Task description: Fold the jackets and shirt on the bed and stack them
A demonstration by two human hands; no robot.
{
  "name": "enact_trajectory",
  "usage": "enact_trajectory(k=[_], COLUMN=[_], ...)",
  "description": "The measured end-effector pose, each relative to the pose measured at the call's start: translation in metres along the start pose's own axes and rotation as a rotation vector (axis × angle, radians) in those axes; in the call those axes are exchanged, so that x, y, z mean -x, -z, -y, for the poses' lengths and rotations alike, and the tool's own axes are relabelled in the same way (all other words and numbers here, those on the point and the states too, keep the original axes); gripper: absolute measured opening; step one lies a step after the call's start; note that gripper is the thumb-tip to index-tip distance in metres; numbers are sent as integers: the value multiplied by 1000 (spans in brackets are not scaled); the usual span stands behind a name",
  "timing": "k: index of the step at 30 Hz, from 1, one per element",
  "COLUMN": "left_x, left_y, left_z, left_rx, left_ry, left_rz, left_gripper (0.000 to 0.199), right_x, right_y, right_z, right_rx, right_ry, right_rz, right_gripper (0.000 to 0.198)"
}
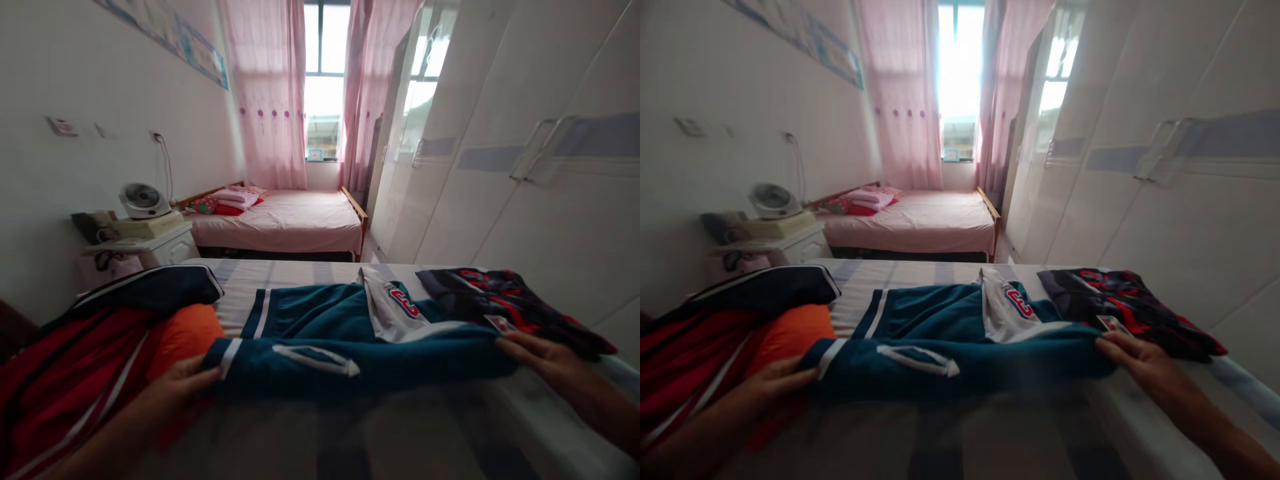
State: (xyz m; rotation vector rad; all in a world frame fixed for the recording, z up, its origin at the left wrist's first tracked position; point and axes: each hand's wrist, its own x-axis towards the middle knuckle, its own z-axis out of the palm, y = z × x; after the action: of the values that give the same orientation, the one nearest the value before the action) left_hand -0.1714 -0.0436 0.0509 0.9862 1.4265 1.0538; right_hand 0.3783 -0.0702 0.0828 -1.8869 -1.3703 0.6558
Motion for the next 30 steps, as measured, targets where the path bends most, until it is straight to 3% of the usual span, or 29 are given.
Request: enact_trajectory(k=[3,6,10,13,16,19,22,27,30], left_x=[10,11,19,29,31,27,25,28,26], left_y=[2,-3,-15,-12,-3,0,-3,3,9], left_z=[33,25,0,-3,8,20,23,24,37], left_rx=[-74,-246,-284,-253,-195,-221,-284,-301,-464], left_ry=[104,167,-4,-59,10,48,-1,-112,-122], left_rz=[40,32,13,15,87,93,19,18,-8], left_gripper=[44,46,45,46,45,47,50,57,60], right_x=[27,27,21,32,47,59,67,69,67], right_y=[-16,-24,-23,-10,-1,-8,-19,-14,-13], right_z=[-28,-25,-2,3,-12,-31,-39,-48,-67], right_rx=[-61,-65,47,32,43,71,83,86,196], right_ry=[-96,-119,-78,-32,-73,-135,-176,-206,-143], right_rz=[122,84,101,-44,-194,-78,-15,-283,-216], right_gripper=[25,30,33,34,32,29,29,36,32])
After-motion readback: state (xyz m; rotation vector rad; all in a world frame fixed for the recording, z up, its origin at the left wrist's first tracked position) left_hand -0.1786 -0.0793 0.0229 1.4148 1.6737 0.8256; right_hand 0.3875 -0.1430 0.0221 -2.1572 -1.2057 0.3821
